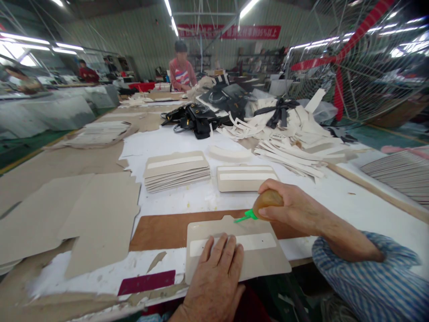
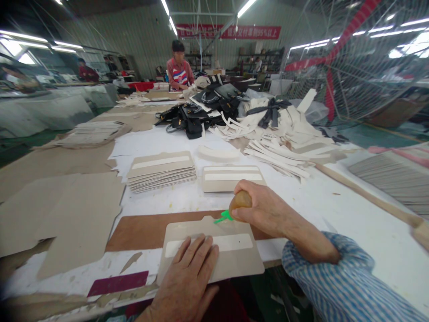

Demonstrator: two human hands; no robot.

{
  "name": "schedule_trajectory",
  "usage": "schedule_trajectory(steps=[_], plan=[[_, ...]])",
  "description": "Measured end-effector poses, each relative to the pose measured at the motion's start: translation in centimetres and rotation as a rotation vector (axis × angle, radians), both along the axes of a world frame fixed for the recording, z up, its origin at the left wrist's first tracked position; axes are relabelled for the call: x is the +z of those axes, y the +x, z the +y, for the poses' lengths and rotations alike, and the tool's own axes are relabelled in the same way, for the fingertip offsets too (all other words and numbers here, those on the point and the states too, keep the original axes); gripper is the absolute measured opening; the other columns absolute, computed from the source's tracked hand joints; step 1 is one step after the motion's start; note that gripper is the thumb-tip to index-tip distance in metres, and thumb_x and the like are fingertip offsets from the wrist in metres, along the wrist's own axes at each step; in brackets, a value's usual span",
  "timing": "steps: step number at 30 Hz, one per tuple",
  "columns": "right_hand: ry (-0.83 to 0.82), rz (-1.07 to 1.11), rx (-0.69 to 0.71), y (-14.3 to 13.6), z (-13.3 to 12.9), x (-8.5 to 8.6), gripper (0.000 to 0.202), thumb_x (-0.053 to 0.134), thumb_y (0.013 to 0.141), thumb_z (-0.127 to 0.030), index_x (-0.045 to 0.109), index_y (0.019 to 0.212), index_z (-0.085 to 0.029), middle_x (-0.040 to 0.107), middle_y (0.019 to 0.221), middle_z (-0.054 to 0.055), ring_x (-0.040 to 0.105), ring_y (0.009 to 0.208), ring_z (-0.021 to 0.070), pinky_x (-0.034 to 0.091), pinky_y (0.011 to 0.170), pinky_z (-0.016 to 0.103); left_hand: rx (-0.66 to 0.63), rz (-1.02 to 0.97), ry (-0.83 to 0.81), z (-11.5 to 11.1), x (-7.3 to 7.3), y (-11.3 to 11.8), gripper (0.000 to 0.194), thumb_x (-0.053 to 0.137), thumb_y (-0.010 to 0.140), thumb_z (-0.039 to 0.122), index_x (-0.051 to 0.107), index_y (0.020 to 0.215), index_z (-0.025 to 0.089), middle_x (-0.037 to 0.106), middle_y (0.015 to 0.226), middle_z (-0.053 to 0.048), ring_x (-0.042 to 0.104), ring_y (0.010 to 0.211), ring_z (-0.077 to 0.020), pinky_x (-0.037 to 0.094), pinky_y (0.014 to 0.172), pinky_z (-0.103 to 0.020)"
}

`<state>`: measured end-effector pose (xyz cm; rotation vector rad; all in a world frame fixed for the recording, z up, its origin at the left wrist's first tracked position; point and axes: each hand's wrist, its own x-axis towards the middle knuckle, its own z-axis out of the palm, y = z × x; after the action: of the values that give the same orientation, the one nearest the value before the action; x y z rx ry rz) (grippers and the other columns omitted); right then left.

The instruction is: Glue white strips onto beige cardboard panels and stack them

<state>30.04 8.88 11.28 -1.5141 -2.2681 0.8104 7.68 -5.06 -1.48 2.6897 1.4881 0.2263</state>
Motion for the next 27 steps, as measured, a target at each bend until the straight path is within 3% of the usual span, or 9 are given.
schedule_trajectory(steps=[5,9,11,13,16,20,22,24,27], plan=[[-0.004,0.026,0.017,-1.4,0.0,-0.3,0.023,0.071,0.079,-0.037,0.061,0.095,-0.024,0.07,0.081,0.001,0.061,0.075,0.0212,0.042,0.068,0.033,0.001,-0.006,0.014,0.0,-0.2,0.1,0.067,0.063,0.096,0.035,0.043,0.157,0.016,0.048,0.164,-0.014,0.045,0.149,-0.037,0.037,0.123,-0.061],[-0.074,0.129,-0.045,-2.6,0.1,-1.8,0.035,0.078,0.072,-0.039,0.063,0.099,-0.024,0.069,0.079,0.001,0.061,0.076,0.023,0.042,0.068,0.035,0.005,0.006,0.038,0.1,-0.1,0.0,0.067,0.064,0.095,0.035,0.044,0.156,0.015,0.049,0.163,-0.014,0.046,0.148,-0.0365,0.038,0.122,-0.059],[-0.147,0.289,-0.125,-2.7,0.1,-3.0,0.049,0.083,0.067,-0.041,0.064,0.109,-0.025,0.071,0.08,0.0,0.063,0.077,0.0243,0.044,0.069,0.036,-0.003,0.018,0.062,0.2,-0.2,-0.1,0.067,0.063,0.095,0.037,0.045,0.155,0.015,0.051,0.161,-0.015,0.048,0.147,-0.0367,0.039,0.121,-0.059],[-0.25,0.592,-0.201,-2.2,0.2,-4.2,0.057,0.088,0.063,-0.043,0.064,0.111,-0.025,0.072,0.084,0.0,0.064,0.077,0.0239,0.048,0.07,0.036,-0.017,0.033,0.106,0.3,-0.5,-0.2,0.066,0.062,0.095,0.04,0.047,0.154,0.014,0.053,0.159,-0.015,0.051,0.144,-0.0368,0.041,0.119,-0.058],[-0.35,1.09,-0.33,0.3,0.7,-5.7,0.045,0.09,0.065,-0.048,0.069,0.097,-0.025,0.074,0.086,0.0,0.065,0.077,0.0208,0.052,0.068,0.034,-0.046,0.061,0.222,0.6,-1.3,-0.6,0.065,0.059,0.098,0.048,0.048,0.153,0.014,0.056,0.157,-0.014,0.054,0.141,-0.035,0.043,0.116,-0.055],[-0.235,1.494,-0.662,5.9,1.8,-7.5,0.032,0.089,0.069,-0.045,0.073,0.091,-0.028,0.077,0.092,-0.002,0.068,0.08,0.018,0.056,0.064,0.029,-0.104,0.076,0.468,1.4,-3.2,-1.6,0.068,0.056,0.099,0.062,0.054,0.148,0.015,0.063,0.149,-0.012,0.055,0.136,-0.0311,0.038,0.117,-0.046],[-0.174,1.552,-0.798,9.0,2.5,-8.5,0.026,0.086,0.074,-0.043,0.072,0.092,-0.028,0.077,0.092,-0.002,0.068,0.075,0.0165,0.054,0.055,0.026,-0.134,0.068,0.594,1.9,-4.4,-1.9,0.06,0.058,0.1,0.059,0.06,0.144,0.017,0.067,0.142,-0.01,0.056,0.134,-0.0284,0.032,0.122,-0.043],[-0.138,1.547,-0.87,11.9,3.0,-9.4,0.02,0.081,0.081,-0.042,0.072,0.091,-0.027,0.076,0.087,-0.002,0.066,0.067,0.0154,0.051,0.048,0.025,-0.106,0.027,0.684,2.4,-5.6,-2.0,0.044,0.06,0.102,0.044,0.063,0.14,0.022,0.071,0.136,-0.007,0.058,0.133,-0.0253,0.027,0.127,-0.041],[-0.075,1.541,-0.919,15.4,3.6,-10.5,0.016,0.076,0.088,-0.043,0.071,0.092,-0.028,0.074,0.084,-0.003,0.066,0.066,0.0149,0.056,0.051,0.026,-0.033,-0.056,0.753,3.1,-6.5,-1.8,0.032,0.055,0.104,0.026,0.067,0.134,0.026,0.075,0.128,-0.004,0.063,0.127,-0.0217,0.019,0.132,-0.042]])
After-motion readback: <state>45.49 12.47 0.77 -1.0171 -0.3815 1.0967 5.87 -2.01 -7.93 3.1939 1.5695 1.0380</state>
